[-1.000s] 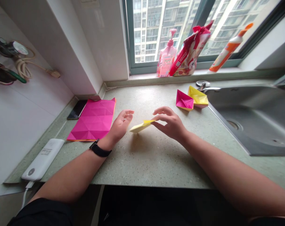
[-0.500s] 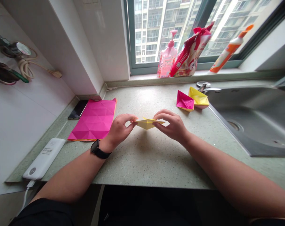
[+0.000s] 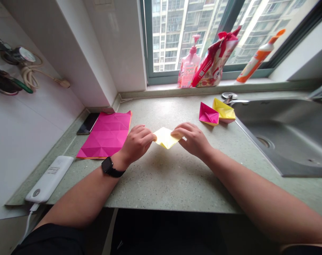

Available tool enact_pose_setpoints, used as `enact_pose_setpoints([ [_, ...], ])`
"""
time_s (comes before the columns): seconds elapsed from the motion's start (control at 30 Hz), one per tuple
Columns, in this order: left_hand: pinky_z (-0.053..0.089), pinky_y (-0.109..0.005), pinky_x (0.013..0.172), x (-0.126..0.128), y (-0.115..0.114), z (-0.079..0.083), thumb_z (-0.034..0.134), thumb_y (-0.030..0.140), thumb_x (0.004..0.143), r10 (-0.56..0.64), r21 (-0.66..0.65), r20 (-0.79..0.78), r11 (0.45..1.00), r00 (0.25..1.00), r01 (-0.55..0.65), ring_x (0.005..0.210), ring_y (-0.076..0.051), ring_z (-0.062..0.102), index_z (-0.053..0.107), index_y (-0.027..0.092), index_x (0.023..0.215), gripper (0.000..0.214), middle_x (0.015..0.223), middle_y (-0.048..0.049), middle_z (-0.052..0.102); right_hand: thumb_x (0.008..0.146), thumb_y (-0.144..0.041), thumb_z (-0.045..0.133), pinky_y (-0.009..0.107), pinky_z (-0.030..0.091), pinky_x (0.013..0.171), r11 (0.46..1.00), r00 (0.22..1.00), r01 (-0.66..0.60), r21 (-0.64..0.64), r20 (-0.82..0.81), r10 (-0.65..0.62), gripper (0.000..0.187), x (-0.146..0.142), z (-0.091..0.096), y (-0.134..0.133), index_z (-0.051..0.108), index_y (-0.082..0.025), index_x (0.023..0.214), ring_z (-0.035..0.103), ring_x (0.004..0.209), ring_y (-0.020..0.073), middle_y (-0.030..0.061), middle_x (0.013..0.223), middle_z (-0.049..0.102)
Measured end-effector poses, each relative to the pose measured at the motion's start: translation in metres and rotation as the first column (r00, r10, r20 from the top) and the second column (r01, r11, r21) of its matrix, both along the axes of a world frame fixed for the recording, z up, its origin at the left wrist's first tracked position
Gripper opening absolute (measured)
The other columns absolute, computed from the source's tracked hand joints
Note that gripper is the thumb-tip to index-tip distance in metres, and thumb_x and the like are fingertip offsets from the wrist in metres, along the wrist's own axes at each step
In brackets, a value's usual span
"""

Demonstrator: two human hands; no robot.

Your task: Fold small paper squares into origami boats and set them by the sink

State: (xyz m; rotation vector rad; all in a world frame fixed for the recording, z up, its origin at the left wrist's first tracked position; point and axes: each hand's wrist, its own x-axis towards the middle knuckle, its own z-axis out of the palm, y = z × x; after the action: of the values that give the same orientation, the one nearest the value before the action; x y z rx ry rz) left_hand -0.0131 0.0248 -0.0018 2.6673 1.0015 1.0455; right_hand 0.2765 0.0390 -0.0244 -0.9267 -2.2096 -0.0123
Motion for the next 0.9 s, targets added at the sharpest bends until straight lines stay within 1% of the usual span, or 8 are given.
enact_pose_setpoints([
  [0.1, 0.049, -0.043, 0.1, 0.0, 0.005, -0.007, 0.054, 0.018, 0.104, 0.013, -0.028, -0.132, 0.999, 0.991, -0.017, 0.088, -0.024, 0.06, 0.073, 0.025, 0.088, 0.026, 0.086, -0.0056, 0.069, 0.096, -0.013, 0.065, 0.046, 0.052, 0.095, 0.999, 0.994, -0.022, -0.034, 0.105, 0.025, 0.021, -0.002, -0.004, 0.001, 0.075, -0.027, 0.108, 0.068, 0.106, 0.0294, 0.0084, 0.112, 0.079],
  [0.2, 0.049, -0.037, 0.089, 0.0, 0.007, -0.015, 0.057, 0.012, 0.095, 0.003, -0.095, -0.203, 0.995, 0.979, -0.023, 0.086, -0.023, 0.061, 0.071, 0.024, 0.087, 0.02, 0.087, -0.0057, 0.069, 0.095, -0.015, 0.068, 0.045, 0.051, 0.094, 0.996, 0.977, -0.037, -0.086, 0.206, 0.055, 0.019, -0.003, -0.007, 0.0, 0.075, -0.027, 0.108, 0.07, 0.104, 0.029, 0.0083, 0.111, 0.08],
  [0.3, 0.05, -0.034, 0.085, -0.001, 0.005, -0.021, 0.062, 0.014, 0.091, -0.031, -0.177, -0.192, 0.984, 0.981, -0.004, 0.085, -0.023, 0.064, 0.071, 0.024, 0.09, 0.013, 0.089, -0.0048, 0.071, 0.09, -0.011, 0.071, 0.044, 0.052, 0.094, 0.981, 0.963, -0.068, -0.183, 0.246, 0.112, 0.033, -0.004, -0.008, -0.002, 0.074, -0.027, 0.118, 0.074, 0.102, 0.0276, 0.0066, 0.108, 0.081],
  [0.4, 0.052, -0.035, 0.086, 0.0, 0.001, -0.023, 0.07, 0.021, 0.093, -0.043, -0.206, -0.136, 0.978, 0.99, 0.015, 0.09, -0.024, 0.069, 0.073, 0.024, 0.107, 0.015, 0.098, -0.0057, 0.075, 0.086, -0.01, 0.074, 0.044, 0.054, 0.096, 0.963, 0.958, -0.107, -0.248, 0.234, 0.166, 0.043, -0.003, -0.009, -0.003, 0.072, -0.027, 0.126, 0.077, 0.105, 0.0278, 0.0061, 0.111, 0.083],
  [0.5, 0.054, -0.036, 0.088, 0.001, -0.004, -0.022, 0.073, 0.025, 0.096, -0.055, -0.188, -0.139, 0.982, 0.989, 0.028, 0.098, -0.025, 0.072, 0.072, 0.024, 0.127, 0.032, 0.113, -0.0087, 0.078, 0.088, -0.014, 0.074, 0.042, 0.055, 0.093, 0.961, 0.956, -0.118, -0.251, 0.231, 0.178, 0.034, -0.004, -0.008, -0.004, 0.073, -0.027, 0.12, 0.078, 0.102, 0.0274, 0.0066, 0.111, 0.084],
  [0.57, 0.054, -0.035, 0.088, 0.002, -0.006, -0.02, 0.073, 0.025, 0.097, -0.068, -0.178, -0.156, 0.983, 0.985, 0.039, 0.101, -0.025, 0.073, 0.072, 0.026, 0.13, 0.033, 0.119, -0.0091, 0.078, 0.092, -0.016, 0.072, 0.04, 0.055, 0.089, 0.961, 0.956, -0.131, -0.245, 0.226, 0.188, 0.024, -0.004, -0.006, -0.006, 0.074, -0.027, 0.114, 0.078, 0.096, 0.0255, 0.0056, 0.106, 0.083],
  [0.7, 0.053, -0.031, 0.085, 0.005, -0.011, -0.015, 0.066, 0.022, 0.102, -0.118, -0.22, -0.138, 0.972, 0.983, 0.086, 0.098, -0.022, 0.074, 0.078, 0.029, 0.119, 0.022, 0.116, -0.0064, 0.078, 0.1, -0.022, 0.066, 0.036, 0.053, 0.082, 0.953, 0.952, -0.18, -0.243, 0.2, 0.23, 0.011, -0.006, -0.002, -0.009, 0.074, -0.028, 0.104, 0.074, 0.084, 0.0209, 0.0025, 0.096, 0.082],
  [0.9, 0.048, -0.029, 0.073, 0.009, -0.018, -0.006, 0.062, 0.027, 0.104, -0.115, -0.322, -0.064, 0.943, 0.991, 0.088, 0.078, -0.018, 0.069, 0.08, 0.025, 0.102, 0.018, 0.093, -0.0041, 0.077, 0.108, -0.031, 0.061, 0.033, 0.049, 0.074, 0.944, 0.954, -0.219, -0.245, 0.151, 0.26, 0.019, -0.007, 0.002, -0.013, 0.075, -0.028, 0.095, 0.067, 0.072, 0.0182, 0.0006, 0.081, 0.077],
])
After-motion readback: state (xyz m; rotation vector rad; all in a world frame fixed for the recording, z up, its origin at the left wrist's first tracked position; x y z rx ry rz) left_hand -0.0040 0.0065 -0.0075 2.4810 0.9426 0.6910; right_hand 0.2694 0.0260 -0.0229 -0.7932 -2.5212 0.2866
